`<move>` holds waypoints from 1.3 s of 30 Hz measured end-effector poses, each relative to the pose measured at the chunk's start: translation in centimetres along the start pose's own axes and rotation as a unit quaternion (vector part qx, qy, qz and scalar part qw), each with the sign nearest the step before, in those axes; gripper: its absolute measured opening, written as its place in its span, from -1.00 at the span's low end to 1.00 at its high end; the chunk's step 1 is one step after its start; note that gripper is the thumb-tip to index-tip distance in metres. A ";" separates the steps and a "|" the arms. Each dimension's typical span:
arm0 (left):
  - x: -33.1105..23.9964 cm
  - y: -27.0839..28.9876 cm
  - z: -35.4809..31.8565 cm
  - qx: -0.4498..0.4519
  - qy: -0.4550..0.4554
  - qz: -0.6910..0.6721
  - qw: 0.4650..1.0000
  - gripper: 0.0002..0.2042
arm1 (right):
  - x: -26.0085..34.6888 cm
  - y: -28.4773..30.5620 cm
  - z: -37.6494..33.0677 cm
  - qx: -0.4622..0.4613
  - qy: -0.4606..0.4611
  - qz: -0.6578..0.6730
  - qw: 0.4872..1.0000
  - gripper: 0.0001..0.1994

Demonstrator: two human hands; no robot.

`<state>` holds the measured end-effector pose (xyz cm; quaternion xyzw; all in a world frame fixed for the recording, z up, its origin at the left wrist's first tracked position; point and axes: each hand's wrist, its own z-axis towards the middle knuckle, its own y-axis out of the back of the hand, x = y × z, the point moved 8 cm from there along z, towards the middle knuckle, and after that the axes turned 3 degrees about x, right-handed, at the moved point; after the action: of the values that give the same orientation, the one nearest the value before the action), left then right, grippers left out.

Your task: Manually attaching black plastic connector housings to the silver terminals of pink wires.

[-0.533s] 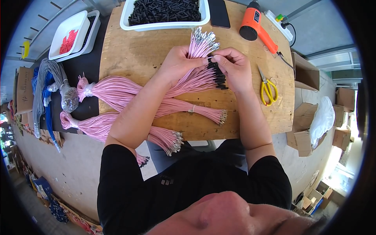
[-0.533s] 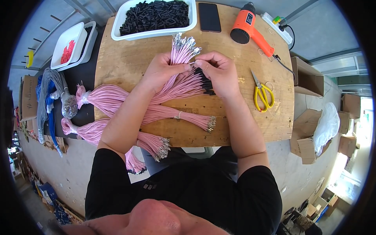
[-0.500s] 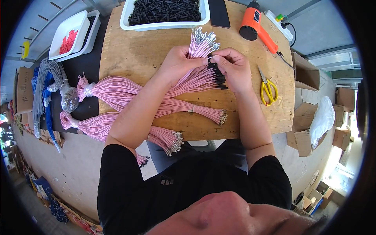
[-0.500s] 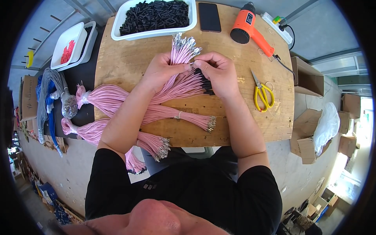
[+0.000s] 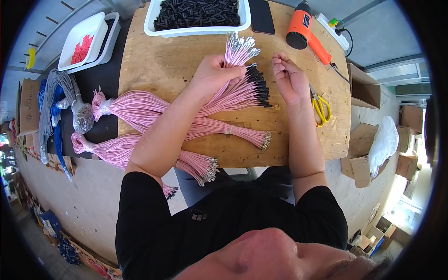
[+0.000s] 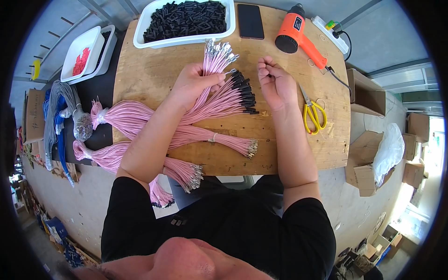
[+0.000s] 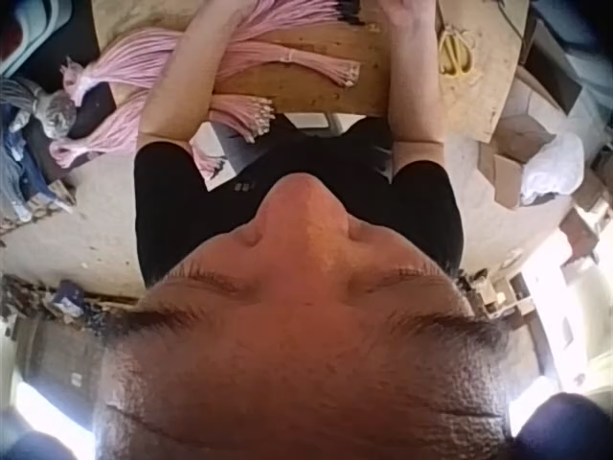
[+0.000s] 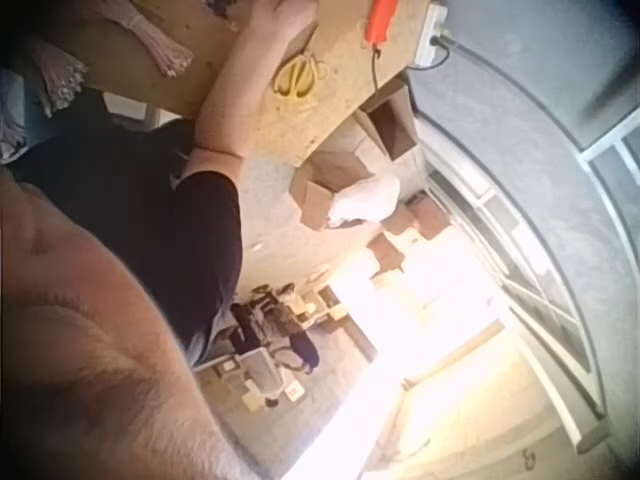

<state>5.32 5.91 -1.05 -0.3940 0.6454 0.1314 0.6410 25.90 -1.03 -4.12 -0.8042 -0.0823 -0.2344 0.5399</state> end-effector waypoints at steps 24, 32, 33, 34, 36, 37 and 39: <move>-0.1 0.2 0.0 -0.027 0.012 -0.021 0.999 -0.84 | -1.8 -4.2 -2.2 0.125 -0.045 -0.127 0.983 -0.73; -0.2 0.1 -0.2 -0.030 0.020 -0.033 0.999 -0.86 | -1.6 -4.9 -2.9 0.118 -0.006 -0.210 0.971 -0.83; -0.2 0.1 -0.2 -0.027 0.019 -0.033 0.999 -0.86 | -1.7 -4.9 -2.9 0.118 -0.006 -0.210 0.970 -0.83; -0.2 0.1 -0.2 -0.025 0.019 -0.033 0.999 -0.86 | -1.7 -4.7 -2.9 0.109 0.003 -0.222 0.969 -0.83; -0.1 0.2 -0.1 -0.026 0.020 -0.033 0.999 -0.86 | -1.7 -4.8 -3.0 0.100 0.012 -0.234 0.967 -0.84; 0.0 0.2 -0.1 -0.026 0.021 -0.033 0.999 -0.86 | -1.8 -5.1 -3.1 0.099 0.011 -0.251 0.963 -0.83; -0.1 0.2 -0.2 -0.025 0.021 -0.036 0.999 -0.87 | -2.3 -5.4 -3.3 0.099 0.010 -0.268 0.958 -0.82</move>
<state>5.04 5.99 -1.04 -0.4357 0.6405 0.1160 0.6217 20.85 -1.57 0.33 -0.6929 -0.3121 -0.3698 0.5345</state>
